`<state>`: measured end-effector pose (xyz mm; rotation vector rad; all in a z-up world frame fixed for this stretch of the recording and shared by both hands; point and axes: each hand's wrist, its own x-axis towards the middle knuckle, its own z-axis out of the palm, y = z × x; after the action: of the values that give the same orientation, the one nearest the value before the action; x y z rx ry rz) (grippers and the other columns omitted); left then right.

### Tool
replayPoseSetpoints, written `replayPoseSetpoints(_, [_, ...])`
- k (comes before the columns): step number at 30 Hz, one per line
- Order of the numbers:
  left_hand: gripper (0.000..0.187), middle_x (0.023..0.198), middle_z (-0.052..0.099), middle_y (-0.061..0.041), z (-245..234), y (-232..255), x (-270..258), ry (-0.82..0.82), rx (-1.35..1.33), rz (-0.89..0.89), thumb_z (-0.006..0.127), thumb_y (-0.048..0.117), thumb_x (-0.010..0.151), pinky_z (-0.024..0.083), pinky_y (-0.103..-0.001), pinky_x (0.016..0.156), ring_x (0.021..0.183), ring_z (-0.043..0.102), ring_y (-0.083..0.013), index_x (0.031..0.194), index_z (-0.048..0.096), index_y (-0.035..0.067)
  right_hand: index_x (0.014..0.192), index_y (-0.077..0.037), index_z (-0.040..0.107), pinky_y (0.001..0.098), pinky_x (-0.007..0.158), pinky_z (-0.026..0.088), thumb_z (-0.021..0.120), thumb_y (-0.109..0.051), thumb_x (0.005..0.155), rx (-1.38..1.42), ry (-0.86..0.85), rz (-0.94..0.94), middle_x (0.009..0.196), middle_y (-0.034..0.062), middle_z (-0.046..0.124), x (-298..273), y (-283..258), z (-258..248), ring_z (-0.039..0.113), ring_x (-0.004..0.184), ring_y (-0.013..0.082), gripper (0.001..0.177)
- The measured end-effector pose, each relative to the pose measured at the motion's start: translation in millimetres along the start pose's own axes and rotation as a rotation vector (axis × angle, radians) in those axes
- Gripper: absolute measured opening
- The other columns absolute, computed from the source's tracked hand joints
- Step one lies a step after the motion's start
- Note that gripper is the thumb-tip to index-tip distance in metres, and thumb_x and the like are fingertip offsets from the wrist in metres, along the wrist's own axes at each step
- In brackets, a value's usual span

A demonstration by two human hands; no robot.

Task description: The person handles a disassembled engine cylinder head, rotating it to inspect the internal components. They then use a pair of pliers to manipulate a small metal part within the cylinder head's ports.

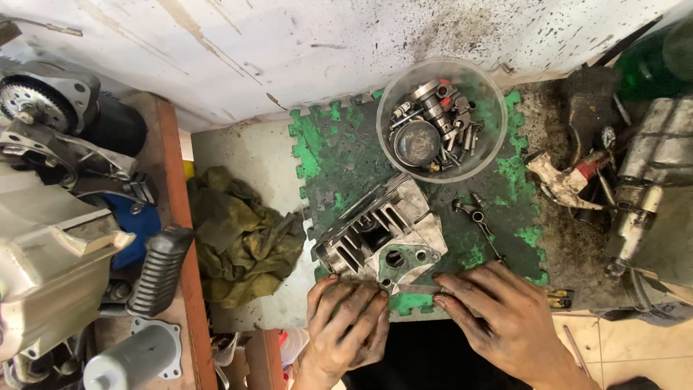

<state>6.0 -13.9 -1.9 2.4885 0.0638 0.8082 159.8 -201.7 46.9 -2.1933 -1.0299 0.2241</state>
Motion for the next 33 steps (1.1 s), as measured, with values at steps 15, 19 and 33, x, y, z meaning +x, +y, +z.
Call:
replayPoseSetpoints(15, [0.028, 0.108, 0.074, -0.004, 5.8, 10.5, -0.5, 0.054, -0.008, -0.144, 0.087, 0.011, 0.075, 0.048, -0.047, 0.105, 0.103, 0.067, -0.0245, 0.102, 0.078, 0.010, 0.103, -0.007, 0.076, 0.0352, 0.057, 0.054, 0.082, -0.018, 0.077, 0.075, -0.022, -0.012, 0.083, 0.0054, 0.072, -4.0, 4.9, 12.3, 0.066, 0.069, 0.0211, 0.029])
replayPoseSetpoints(19, [0.028, 0.109, 0.073, -0.006, 9.1, 9.6, -2.9, 0.091, -0.073, -0.171, 0.088, 0.011, 0.077, 0.048, -0.046, 0.106, 0.104, 0.067, -0.0251, 0.103, 0.078, 0.009, 0.113, -0.011, 0.075, 0.0316, 0.049, 0.051, 0.084, -0.024, 0.080, 0.085, -0.034, -0.189, 0.074, 0.0024, 0.068, -9.1, 9.7, 26.8, 0.063, 0.062, 0.0165, 0.037])
replayPoseSetpoints(33, [0.020, 0.118, 0.072, 0.004, 12.6, -13.1, -23.2, 0.018, 0.147, 0.115, 0.087, 0.015, 0.087, 0.046, -0.051, 0.109, 0.113, 0.061, -0.0196, 0.103, 0.075, 0.015, 0.133, -0.022, 0.068, 0.0348, 0.052, 0.052, 0.074, -0.027, 0.079, -0.137, 0.005, -0.354, 0.069, -0.0009, 0.059, -14.2, 15.0, 47.0, 0.059, 0.060, 0.0215, 0.055])
